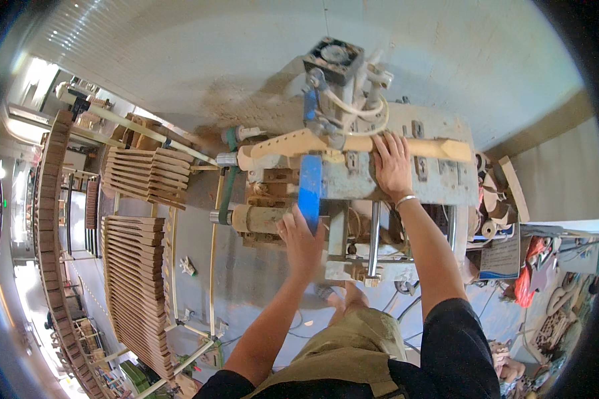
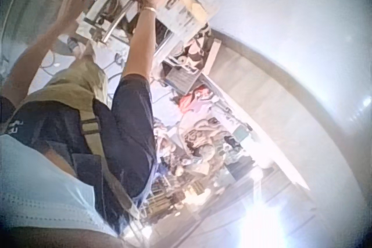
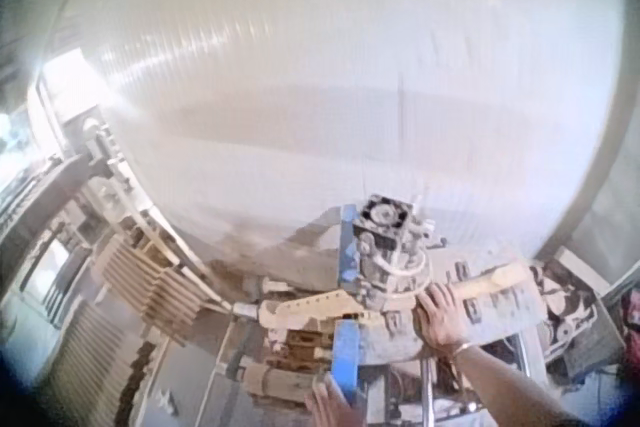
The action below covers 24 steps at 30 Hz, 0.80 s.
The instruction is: The person repeatedly picks up wooden pieces from a vertical rack and places them onto a shaping machine. They use a blue push block to guide the wood through the machine, then return the shaped pieces to the rack. This cycle is performed multiple times throughout the video.
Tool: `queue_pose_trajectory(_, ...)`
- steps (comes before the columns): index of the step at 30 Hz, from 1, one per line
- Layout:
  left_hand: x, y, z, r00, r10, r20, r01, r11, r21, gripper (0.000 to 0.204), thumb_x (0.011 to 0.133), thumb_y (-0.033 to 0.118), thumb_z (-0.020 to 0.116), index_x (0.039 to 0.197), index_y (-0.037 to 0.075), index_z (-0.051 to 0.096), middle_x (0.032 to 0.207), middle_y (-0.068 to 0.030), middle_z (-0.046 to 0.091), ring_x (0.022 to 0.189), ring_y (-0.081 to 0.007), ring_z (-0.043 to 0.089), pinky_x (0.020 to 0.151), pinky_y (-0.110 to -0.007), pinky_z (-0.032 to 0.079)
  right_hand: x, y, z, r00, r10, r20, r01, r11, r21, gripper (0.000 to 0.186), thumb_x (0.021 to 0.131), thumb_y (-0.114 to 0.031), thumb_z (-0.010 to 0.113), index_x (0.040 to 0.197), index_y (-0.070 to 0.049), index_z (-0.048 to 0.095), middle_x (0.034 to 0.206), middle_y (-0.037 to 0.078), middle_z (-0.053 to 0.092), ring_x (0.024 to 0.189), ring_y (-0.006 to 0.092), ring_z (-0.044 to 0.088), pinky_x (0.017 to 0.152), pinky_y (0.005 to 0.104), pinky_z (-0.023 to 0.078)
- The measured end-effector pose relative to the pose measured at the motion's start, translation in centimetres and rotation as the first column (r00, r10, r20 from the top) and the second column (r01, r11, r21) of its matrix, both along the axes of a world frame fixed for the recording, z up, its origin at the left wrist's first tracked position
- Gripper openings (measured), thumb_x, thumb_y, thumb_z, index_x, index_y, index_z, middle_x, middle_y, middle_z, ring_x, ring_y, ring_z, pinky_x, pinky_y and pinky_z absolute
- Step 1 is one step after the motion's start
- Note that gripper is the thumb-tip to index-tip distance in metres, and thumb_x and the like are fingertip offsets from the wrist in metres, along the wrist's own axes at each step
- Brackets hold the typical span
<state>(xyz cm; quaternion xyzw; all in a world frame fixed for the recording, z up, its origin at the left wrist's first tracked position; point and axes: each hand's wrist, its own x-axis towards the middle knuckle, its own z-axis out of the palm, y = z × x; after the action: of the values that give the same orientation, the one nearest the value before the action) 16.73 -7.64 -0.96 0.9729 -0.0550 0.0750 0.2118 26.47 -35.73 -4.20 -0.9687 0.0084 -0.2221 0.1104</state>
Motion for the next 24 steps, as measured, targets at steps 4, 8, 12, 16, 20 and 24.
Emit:
queue_pose_trajectory(4, 1.8, -0.8, -0.4, 1.0, -0.002, -0.015, 0.001, 1.0, -0.013, 0.07, 0.096, 0.031, 0.07, 0.148, -0.01, 0.044, 0.12, -0.0212, 0.05, 0.114, -0.0408, 0.047, 0.104, -0.053, 0.039, 1.3, -0.7, 0.0, 1.0, -0.011, 0.008, 0.011, 1.0, 0.001, 0.048, 0.103, -0.019, 0.055, 0.151, -0.016, 0.052, 0.144, 0.018, 0.056, 0.143, 0.0375, 0.045, 0.125, 0.0533, 0.028)
queue_pose_trajectory(8, 1.6, -0.6, -0.5, 1.0, -0.007, -0.018, 0.006, 1.0, -0.016, 0.072, 0.094, 0.029, 0.07, 0.148, -0.01, 0.043, 0.12, -0.0222, 0.05, 0.114, -0.0416, 0.046, 0.104, -0.054, 0.038, 1.3, -0.6, 0.2, 1.0, 0.006, 0.005, -0.006, 1.0, 0.019, 0.05, 0.101, -0.021, 0.056, 0.15, -0.011, 0.051, 0.144, 0.017, 0.055, 0.143, 0.0367, 0.045, 0.126, 0.0527, 0.027)
queue_pose_trajectory(12, 1.7, -0.8, -0.3, 1.0, -0.028, 0.012, 0.028, 0.999, -0.031, 0.072, 0.093, 0.027, 0.07, 0.146, -0.011, 0.042, 0.12, -0.0231, 0.05, 0.114, -0.0418, 0.046, 0.104, -0.054, 0.037, 1.3, -1.0, -0.8, 0.999, -0.021, 0.047, 0.02, 0.999, 0.035, 0.051, 0.1, -0.022, 0.057, 0.147, -0.003, 0.049, 0.144, 0.019, 0.055, 0.142, 0.0369, 0.045, 0.126, 0.0522, 0.026)
queue_pose_trajectory(16, 1.3, -0.5, -0.4, 0.999, -0.039, 0.018, 0.039, 0.999, -0.007, 0.072, 0.092, 0.027, 0.071, 0.145, -0.012, 0.043, 0.121, -0.0237, 0.05, 0.114, -0.0422, 0.046, 0.104, -0.054, 0.037, 1.1, -0.6, -0.9, 0.998, -0.032, 0.045, 0.032, 0.999, 0.004, 0.05, 0.1, -0.021, 0.057, 0.146, -0.003, 0.049, 0.145, 0.02, 0.054, 0.143, 0.0373, 0.044, 0.126, 0.0521, 0.026)
queue_pose_trajectory(20, 0.3, 0.1, -0.6, 0.996, -0.055, 0.075, 0.057, 0.998, -0.036, 0.072, 0.091, 0.026, 0.071, 0.145, -0.012, 0.043, 0.122, -0.024, 0.05, 0.114, -0.0428, 0.045, 0.104, -0.054, 0.036, 0.5, 0.0, -0.8, 0.999, -0.035, 0.036, 0.034, 0.999, 0.012, 0.05, 0.1, -0.02, 0.057, 0.146, -0.003, 0.048, 0.147, 0.021, 0.053, 0.144, 0.038, 0.043, 0.126, 0.0521, 0.026)
queue_pose_trajectory(24, -1.9, 0.9, -0.5, 0.998, -0.062, -0.007, 0.061, 0.992, -0.112, 0.072, 0.091, 0.026, 0.071, 0.146, -0.011, 0.042, 0.124, -0.0243, 0.05, 0.116, -0.0429, 0.045, 0.105, -0.054, 0.036, -1.7, 0.7, -1.0, 0.998, -0.059, 0.003, 0.06, 0.998, -0.016, 0.05, 0.1, -0.02, 0.057, 0.147, -0.003, 0.048, 0.15, 0.022, 0.051, 0.144, 0.0386, 0.043, 0.126, 0.0522, 0.026)
